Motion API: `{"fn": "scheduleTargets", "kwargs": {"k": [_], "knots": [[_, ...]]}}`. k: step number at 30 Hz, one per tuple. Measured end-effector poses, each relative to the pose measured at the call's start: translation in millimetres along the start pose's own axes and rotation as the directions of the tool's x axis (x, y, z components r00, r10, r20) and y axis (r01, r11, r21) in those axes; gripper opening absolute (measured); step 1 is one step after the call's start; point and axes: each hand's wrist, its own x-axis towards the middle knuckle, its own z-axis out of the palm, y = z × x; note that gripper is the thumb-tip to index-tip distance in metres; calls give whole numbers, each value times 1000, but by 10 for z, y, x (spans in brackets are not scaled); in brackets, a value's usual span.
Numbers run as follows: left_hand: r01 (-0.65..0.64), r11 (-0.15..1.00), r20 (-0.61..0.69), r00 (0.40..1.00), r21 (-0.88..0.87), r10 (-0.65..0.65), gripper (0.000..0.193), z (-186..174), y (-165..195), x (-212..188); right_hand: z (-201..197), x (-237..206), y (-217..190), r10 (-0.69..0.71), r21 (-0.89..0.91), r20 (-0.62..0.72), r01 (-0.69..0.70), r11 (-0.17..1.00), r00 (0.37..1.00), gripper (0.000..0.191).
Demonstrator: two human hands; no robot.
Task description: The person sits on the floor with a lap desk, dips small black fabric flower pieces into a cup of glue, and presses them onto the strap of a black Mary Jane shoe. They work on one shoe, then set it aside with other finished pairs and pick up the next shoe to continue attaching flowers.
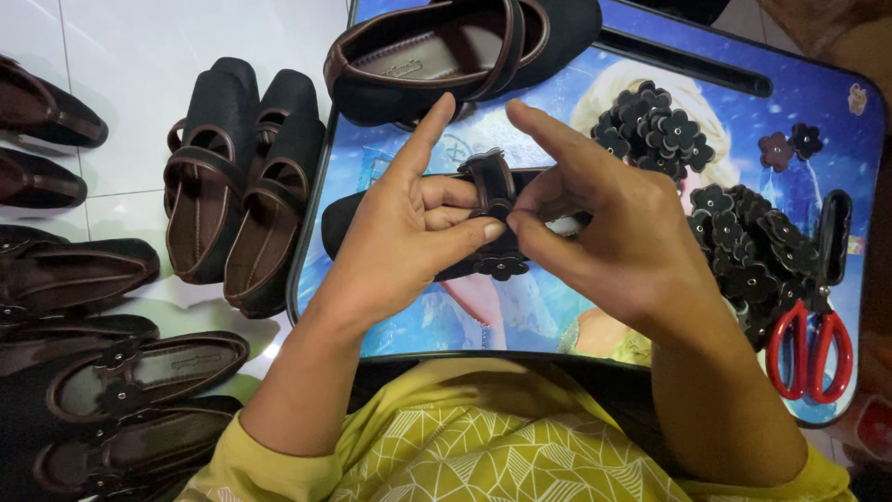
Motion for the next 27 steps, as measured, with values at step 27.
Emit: {"fn": "scheduleTargets", "kwargs": {"k": [27], "knots": [[-20,997,-46,999,76,24,95,72,-45,-54,106,-172,54,-99,-84,-216,83,993,971,78]]}}
